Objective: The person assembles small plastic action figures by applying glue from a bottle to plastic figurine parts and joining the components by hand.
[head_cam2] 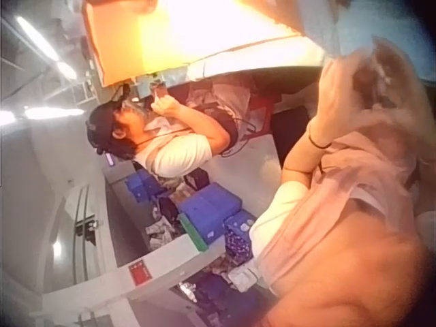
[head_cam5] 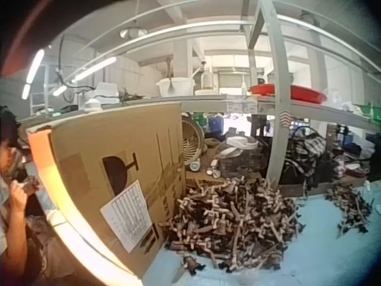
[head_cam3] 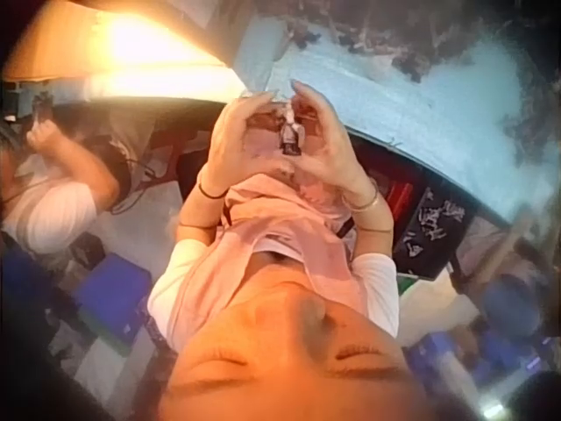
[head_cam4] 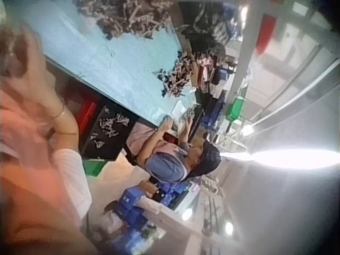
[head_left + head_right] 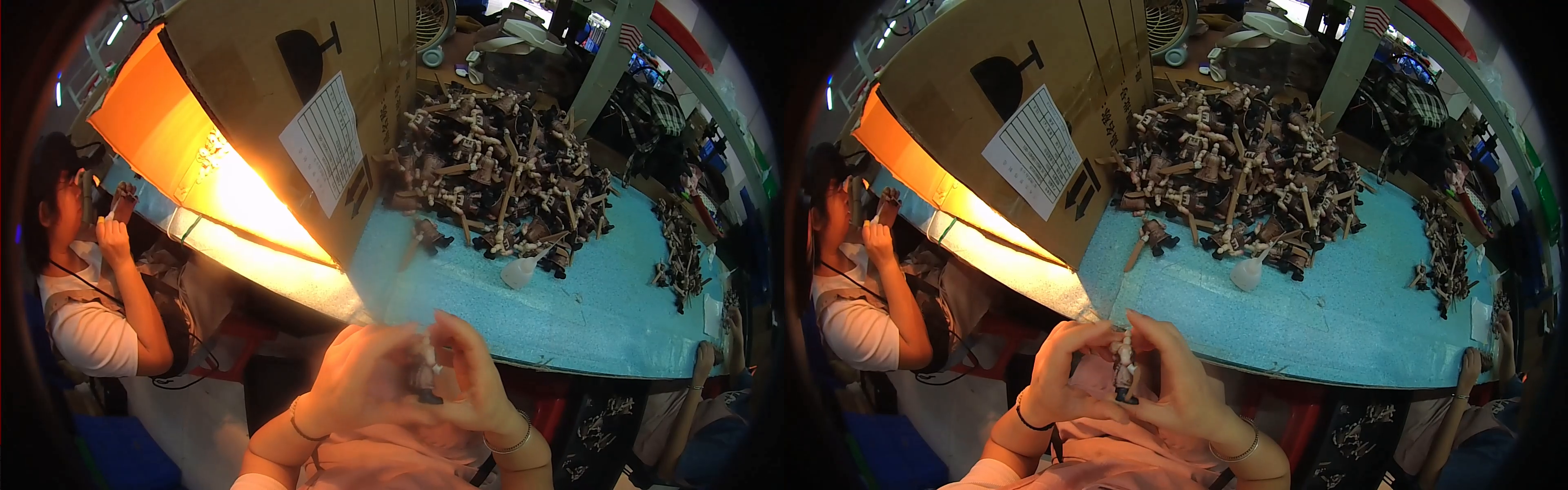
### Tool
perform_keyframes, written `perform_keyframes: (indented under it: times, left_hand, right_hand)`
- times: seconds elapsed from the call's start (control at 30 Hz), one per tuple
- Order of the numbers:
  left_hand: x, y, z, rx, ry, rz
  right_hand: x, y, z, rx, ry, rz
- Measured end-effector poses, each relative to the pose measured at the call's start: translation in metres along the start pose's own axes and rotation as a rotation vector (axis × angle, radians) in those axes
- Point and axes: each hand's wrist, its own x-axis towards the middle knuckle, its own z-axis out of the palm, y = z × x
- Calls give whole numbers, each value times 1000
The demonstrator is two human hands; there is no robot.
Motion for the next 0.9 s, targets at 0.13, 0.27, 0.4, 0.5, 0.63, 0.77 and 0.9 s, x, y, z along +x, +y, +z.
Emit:
perform_keyframes:
  times: [0.13,0.27,0.4,0.5,0.63,0.77,0.9]
  left_hand:
    - [-6,-2,2,26,3,-87]
    - [-6,-1,8,112,44,-94]
    - [-7,-3,10,-100,13,-207]
    - [-1,-2,10,-91,-66,-268]
    - [8,-4,37,-189,-205,-208]
    - [19,-23,46,-4,-153,-125]
    - [43,-61,41,401,108,-216]
  right_hand:
    - [6,0,-5,-159,-179,-10]
    - [-1,-2,3,441,22,242]
    - [-5,-2,-5,390,9,163]
    - [-16,0,-16,344,107,83]
    - [-28,-13,-47,-263,269,-14]
    - [-43,-26,-130,-1154,644,-17]
    - [-80,-15,-247,-1635,788,108]
